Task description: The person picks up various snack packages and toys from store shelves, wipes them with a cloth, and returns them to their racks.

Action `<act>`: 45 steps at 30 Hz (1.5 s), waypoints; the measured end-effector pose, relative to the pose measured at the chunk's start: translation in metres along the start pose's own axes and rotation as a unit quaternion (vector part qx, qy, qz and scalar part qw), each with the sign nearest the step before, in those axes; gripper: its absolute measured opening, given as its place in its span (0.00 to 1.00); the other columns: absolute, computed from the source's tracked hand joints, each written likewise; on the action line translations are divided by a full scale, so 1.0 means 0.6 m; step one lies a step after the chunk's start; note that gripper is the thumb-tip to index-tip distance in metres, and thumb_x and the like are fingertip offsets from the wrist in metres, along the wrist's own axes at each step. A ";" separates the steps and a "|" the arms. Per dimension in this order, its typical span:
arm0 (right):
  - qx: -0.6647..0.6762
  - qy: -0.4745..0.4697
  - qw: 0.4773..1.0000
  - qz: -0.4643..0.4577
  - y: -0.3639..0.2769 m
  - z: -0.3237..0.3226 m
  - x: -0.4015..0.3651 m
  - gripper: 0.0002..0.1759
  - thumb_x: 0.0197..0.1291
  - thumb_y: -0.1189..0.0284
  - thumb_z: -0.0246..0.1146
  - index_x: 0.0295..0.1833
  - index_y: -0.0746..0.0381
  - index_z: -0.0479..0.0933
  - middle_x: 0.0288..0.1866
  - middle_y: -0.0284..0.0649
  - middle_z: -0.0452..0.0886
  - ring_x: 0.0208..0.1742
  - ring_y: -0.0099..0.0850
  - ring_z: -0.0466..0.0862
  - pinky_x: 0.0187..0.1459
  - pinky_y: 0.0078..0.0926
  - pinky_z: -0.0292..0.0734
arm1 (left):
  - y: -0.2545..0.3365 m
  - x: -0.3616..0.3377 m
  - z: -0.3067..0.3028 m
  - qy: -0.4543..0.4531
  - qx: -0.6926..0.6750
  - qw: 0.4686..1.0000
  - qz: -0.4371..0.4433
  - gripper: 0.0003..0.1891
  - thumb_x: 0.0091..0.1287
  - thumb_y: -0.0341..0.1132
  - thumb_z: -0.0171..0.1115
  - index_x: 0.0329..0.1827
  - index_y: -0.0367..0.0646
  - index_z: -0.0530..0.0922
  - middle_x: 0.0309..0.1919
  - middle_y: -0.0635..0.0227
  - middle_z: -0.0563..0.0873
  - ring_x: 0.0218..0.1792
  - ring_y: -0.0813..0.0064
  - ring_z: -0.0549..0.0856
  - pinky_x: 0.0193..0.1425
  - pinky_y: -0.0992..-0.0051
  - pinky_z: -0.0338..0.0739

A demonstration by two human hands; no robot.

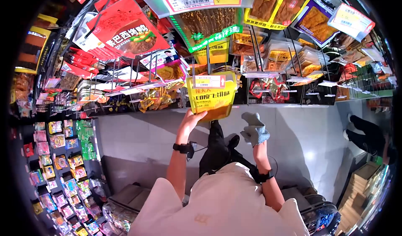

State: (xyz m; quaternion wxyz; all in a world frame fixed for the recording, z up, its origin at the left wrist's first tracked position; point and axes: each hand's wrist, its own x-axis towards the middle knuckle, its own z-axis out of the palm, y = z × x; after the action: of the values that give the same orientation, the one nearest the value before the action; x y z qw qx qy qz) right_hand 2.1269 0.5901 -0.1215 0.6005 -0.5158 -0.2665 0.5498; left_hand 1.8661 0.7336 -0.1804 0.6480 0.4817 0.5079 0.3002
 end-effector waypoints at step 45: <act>-0.030 0.031 0.999 0.006 0.053 -0.038 -0.010 0.14 0.71 0.67 0.49 0.43 0.65 0.75 0.38 0.31 0.74 0.38 0.20 0.70 0.39 0.19 0.66 | -0.002 0.140 -0.015 0.065 -0.079 0.995 -0.010 0.15 0.61 0.25 0.67 0.52 0.36 0.80 0.47 0.69 0.86 0.47 0.78 0.83 0.54 0.77 0.73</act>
State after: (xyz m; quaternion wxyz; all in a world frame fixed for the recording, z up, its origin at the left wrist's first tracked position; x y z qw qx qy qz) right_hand 2.1332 0.5727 -0.1566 0.5893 -0.5523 -0.2613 0.5285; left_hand 1.8829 0.8097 -0.2124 0.6528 0.4036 0.5279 0.3637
